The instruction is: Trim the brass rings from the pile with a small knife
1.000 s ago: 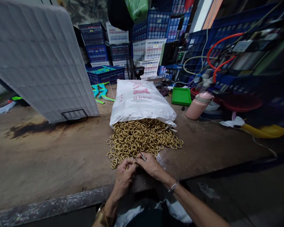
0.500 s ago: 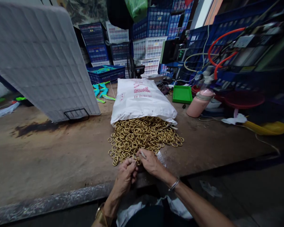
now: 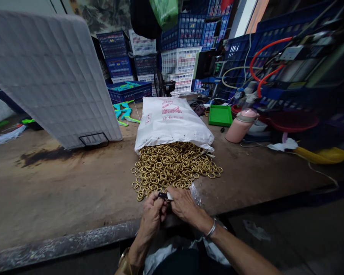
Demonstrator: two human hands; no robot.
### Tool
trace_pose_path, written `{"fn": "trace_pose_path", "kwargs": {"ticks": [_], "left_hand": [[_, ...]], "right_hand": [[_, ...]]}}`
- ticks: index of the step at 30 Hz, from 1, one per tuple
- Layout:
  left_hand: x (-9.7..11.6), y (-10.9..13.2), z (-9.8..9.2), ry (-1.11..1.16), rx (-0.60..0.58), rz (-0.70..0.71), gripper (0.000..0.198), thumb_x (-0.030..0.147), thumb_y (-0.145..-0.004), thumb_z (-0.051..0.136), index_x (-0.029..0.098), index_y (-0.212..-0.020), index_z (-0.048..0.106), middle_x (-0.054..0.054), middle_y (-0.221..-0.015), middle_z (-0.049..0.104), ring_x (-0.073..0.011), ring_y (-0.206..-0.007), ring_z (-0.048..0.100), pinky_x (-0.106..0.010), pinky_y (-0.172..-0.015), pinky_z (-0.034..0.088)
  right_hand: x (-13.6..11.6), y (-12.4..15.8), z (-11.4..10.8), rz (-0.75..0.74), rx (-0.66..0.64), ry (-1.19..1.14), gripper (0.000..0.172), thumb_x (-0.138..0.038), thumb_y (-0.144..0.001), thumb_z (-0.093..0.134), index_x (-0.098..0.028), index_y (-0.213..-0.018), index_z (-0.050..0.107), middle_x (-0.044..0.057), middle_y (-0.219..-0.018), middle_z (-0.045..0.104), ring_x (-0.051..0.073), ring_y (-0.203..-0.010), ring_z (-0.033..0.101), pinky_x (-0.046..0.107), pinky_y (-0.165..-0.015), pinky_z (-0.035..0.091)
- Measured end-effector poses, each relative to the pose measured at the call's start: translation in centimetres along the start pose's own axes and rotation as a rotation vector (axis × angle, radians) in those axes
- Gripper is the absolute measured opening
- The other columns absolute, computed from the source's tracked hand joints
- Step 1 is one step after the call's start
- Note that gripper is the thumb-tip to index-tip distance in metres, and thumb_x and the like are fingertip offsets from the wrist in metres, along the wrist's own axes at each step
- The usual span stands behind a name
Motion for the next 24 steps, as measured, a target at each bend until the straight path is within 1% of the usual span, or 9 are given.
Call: {"fn": "trace_pose_path", "kwargs": {"ticks": [6,8,10,12,14,17,20,22,24], "left_hand": [[0.1,0.5,-0.2,-0.037,0.025,0.011,0.030,0.044,-0.072,0.059,0.018,-0.072,0.045,0.008,-0.052,0.043,-0.0028,-0.037,0.030,-0.013,-0.034,0.022],[0.5,1.2,0.1,-0.068,0.006,0.008,0.030,0.045,-0.074,0.057,0.018,-0.069,0.045,0.008,-0.049,0.042,-0.0031,-0.036,0.030,-0.013,-0.034,0.022],[1.1,1.9,0.7,-0.061,-0.045,0.021,0.028,0.044,-0.076,0.055,0.018,-0.069,0.046,0.008,-0.048,0.042,-0.0034,-0.036,0.031,-0.014,-0.035,0.024],[1.6,2.4,1.0,0.020,-0.076,0.030,0.026,0.041,-0.077,0.056,0.018,-0.070,0.047,0.007,-0.052,0.045,-0.0031,-0.037,0.031,-0.014,-0.035,0.026],[1.8,2.6,1.0,0.117,-0.070,0.028,0.024,0.038,-0.075,0.059,0.017,-0.071,0.047,0.005,-0.058,0.050,-0.0030,-0.040,0.033,-0.014,-0.036,0.027],[1.5,2.3,0.5,0.210,-0.059,0.023,0.022,0.036,-0.074,0.061,0.016,-0.073,0.051,0.000,-0.069,0.056,-0.0043,-0.045,0.039,-0.015,-0.037,0.030],[1.2,2.2,-0.2,0.264,-0.041,0.013,0.022,0.035,-0.074,0.061,0.014,-0.076,0.053,-0.003,-0.076,0.060,-0.0061,-0.049,0.045,-0.015,-0.037,0.032],[1.3,2.3,-0.7,0.291,-0.014,0.007,0.020,0.033,-0.073,0.062,0.015,-0.075,0.053,-0.003,-0.075,0.060,-0.0070,-0.050,0.047,-0.016,-0.037,0.033],[1.5,2.5,-1.0,0.322,-0.001,-0.003,0.019,0.031,-0.071,0.063,0.016,-0.078,0.054,-0.002,-0.071,0.060,-0.0076,-0.049,0.048,-0.016,-0.037,0.033]], "right_hand": [[0.3,0.0,0.0,0.060,-0.035,0.050,0.023,-0.008,-0.071,0.039,-0.018,-0.089,0.049,0.004,-0.074,0.059,0.015,-0.065,0.052,0.025,-0.055,0.023],[0.9,0.0,-0.2,0.091,-0.045,0.078,0.021,-0.008,-0.071,0.040,-0.017,-0.088,0.049,0.004,-0.071,0.059,0.015,-0.063,0.051,0.025,-0.055,0.023],[1.4,0.0,-0.7,0.110,-0.019,0.082,0.020,-0.007,-0.070,0.040,-0.016,-0.086,0.049,0.004,-0.068,0.058,0.015,-0.060,0.050,0.026,-0.053,0.022],[1.4,-0.1,-1.2,0.096,0.041,0.031,0.021,-0.007,-0.069,0.040,-0.017,-0.085,0.049,0.003,-0.066,0.057,0.015,-0.058,0.049,0.025,-0.053,0.022],[1.2,-0.2,-1.4,0.072,0.091,-0.076,0.020,-0.007,-0.070,0.039,-0.018,-0.083,0.049,0.002,-0.065,0.056,0.013,-0.058,0.049,0.024,-0.053,0.024],[1.2,-0.3,-0.9,0.085,0.117,-0.213,0.018,-0.008,-0.074,0.037,-0.019,-0.080,0.050,0.000,-0.065,0.056,0.012,-0.059,0.050,0.021,-0.055,0.027],[1.6,0.1,-0.2,0.111,0.109,-0.232,0.019,-0.009,-0.074,0.040,-0.020,-0.085,0.052,0.001,-0.070,0.059,0.013,-0.064,0.053,0.021,-0.057,0.030],[1.9,0.7,0.2,0.134,0.094,-0.208,0.018,-0.011,-0.075,0.043,-0.020,-0.087,0.052,0.001,-0.074,0.061,0.014,-0.068,0.055,0.021,-0.058,0.030],[1.9,1.4,0.3,0.151,0.083,-0.167,0.012,-0.017,-0.078,0.045,-0.020,-0.087,0.053,0.002,-0.076,0.062,0.015,-0.070,0.056,0.022,-0.060,0.031]]}}
Point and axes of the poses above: each hand's wrist, its own y-axis away from the middle knuckle, its own z-axis out of the palm, x = y × z, the point moved 6 cm from there along -y, towards the middle knuckle
